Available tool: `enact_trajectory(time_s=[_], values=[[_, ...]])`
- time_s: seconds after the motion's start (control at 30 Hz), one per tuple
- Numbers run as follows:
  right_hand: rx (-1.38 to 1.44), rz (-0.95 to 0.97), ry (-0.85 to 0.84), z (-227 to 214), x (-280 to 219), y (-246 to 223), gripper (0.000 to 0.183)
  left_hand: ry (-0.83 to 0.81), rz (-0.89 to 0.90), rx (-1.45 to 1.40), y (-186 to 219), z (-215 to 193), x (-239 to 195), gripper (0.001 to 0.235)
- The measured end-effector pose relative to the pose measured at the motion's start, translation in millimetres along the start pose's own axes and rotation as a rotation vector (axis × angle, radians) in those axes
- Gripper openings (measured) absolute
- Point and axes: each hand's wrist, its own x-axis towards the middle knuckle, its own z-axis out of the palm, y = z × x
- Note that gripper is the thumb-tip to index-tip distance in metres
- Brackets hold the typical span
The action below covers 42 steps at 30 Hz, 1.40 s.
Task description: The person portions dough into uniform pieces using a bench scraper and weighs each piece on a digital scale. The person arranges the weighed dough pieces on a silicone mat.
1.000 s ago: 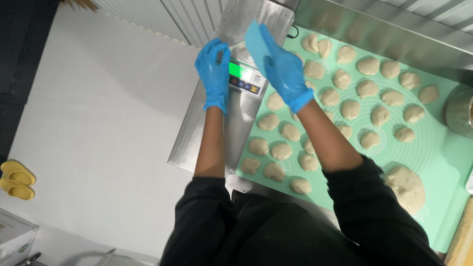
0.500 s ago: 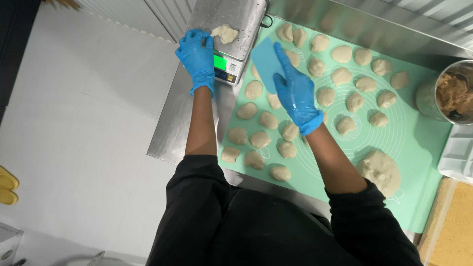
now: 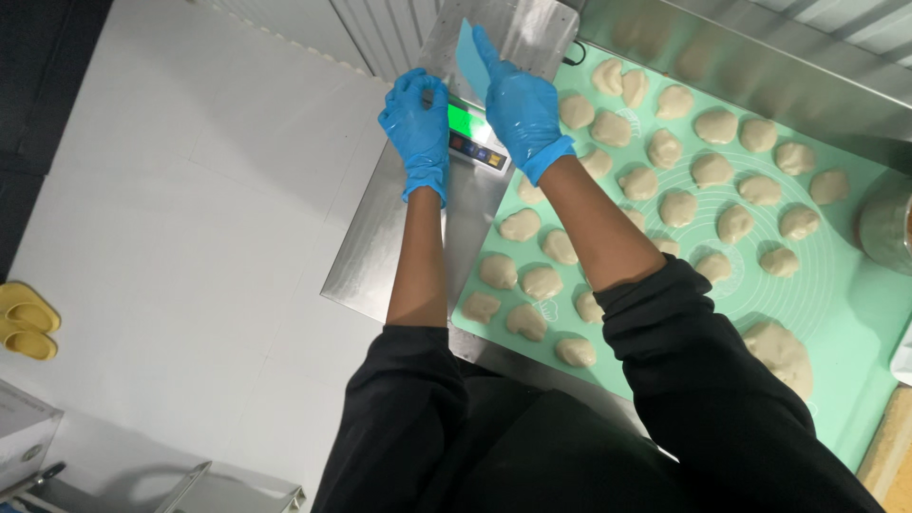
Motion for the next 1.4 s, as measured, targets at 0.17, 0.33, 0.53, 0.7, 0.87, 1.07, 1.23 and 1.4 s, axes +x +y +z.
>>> enact_trajectory(time_s=[0.17, 0.33, 0.53, 0.7, 0.87, 1.07, 1.23, 1.4], values=[[0.643, 0.139, 0.084, -35, -52, 42, 0.074, 0.025, -0.300, -0.606, 18, -24, -42, 0.023], [1.074, 0.333, 0.383, -104, -212, 140, 0.068, -0.452, -0.110, -0.791, 94, 17, -167, 0.015], [0.931, 0.754, 0.729, -188, -440, 198, 0.076, -0.935, 0.627, -0.512, 199, 97, -368, 0.007], [0.679, 0.943, 0.850, -210, -560, 194, 0.076, -1.051, 0.987, -0.397, 252, 162, -496, 0.024], [0.666, 0.888, 0.893, -198, -608, 199, 0.077, -0.970, 1.130, -0.253, 261, 165, -517, 0.017], [0.661, 0.886, 0.858, -181, -616, 219, 0.074, -0.670, 0.794, -0.368, 192, 112, -336, 0.008], [0.732, 0.745, 0.833, -171, -597, 219, 0.079, -0.409, 0.632, 0.227, 94, 86, -160, 0.047], [0.616, 0.749, 0.769, -171, -554, 202, 0.071, -0.461, 0.588, 0.625, 42, 90, -44, 0.056]])
